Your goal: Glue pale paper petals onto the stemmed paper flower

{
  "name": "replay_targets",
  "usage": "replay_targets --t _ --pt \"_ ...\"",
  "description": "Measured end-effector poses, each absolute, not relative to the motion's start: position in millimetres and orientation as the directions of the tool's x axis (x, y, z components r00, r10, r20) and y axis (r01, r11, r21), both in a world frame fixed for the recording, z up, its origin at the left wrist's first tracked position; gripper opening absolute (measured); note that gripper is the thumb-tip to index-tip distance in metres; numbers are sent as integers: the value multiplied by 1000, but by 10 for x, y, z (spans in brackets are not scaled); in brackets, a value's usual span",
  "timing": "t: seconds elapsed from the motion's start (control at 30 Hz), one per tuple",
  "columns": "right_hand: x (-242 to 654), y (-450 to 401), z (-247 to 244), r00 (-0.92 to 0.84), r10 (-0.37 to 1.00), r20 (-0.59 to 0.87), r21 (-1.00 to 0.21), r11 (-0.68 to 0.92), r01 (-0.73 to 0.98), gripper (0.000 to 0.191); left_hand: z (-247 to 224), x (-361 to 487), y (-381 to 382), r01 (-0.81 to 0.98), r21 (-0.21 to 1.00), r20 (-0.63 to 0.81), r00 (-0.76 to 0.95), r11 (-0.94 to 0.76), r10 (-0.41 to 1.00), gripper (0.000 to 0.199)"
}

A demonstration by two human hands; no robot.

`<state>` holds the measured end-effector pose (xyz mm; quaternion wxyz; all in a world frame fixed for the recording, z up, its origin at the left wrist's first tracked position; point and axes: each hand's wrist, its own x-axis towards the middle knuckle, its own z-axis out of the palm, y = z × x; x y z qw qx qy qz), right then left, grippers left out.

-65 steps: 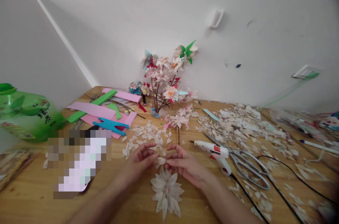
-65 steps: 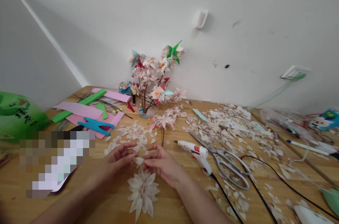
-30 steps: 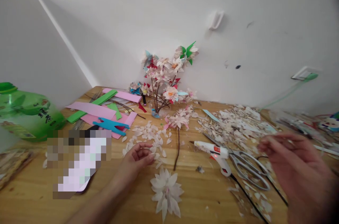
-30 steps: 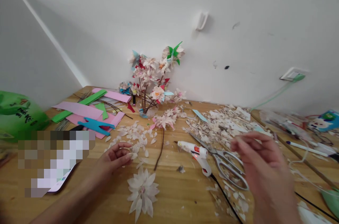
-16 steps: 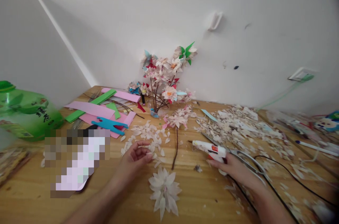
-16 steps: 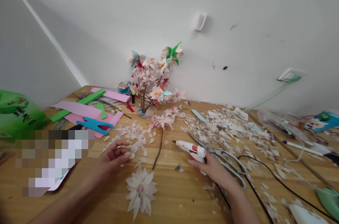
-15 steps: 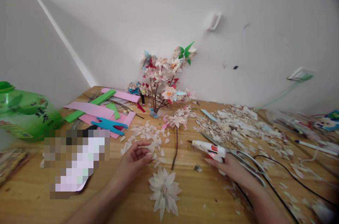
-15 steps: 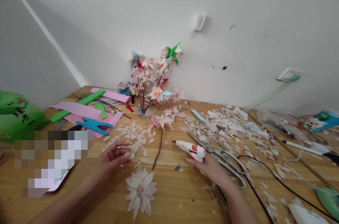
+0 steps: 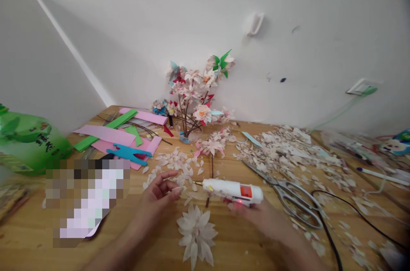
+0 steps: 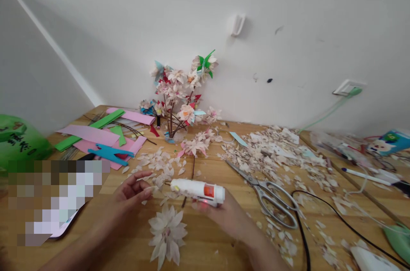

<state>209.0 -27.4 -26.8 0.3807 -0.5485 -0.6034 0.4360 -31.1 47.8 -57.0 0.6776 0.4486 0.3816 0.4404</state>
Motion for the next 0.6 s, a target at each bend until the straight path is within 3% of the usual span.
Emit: replay_targets --t 0.23,0.6 --pt "1923 -325 -471 -82 996 -23 -923 10 385 25 -527 -290 443 -256 922 -214 287 290 934 46" --pt "1912 -347 -462 -96 992 -85 -942 -49 333 25 -592 -287 444 -262 925 -192 300 274 934 43"
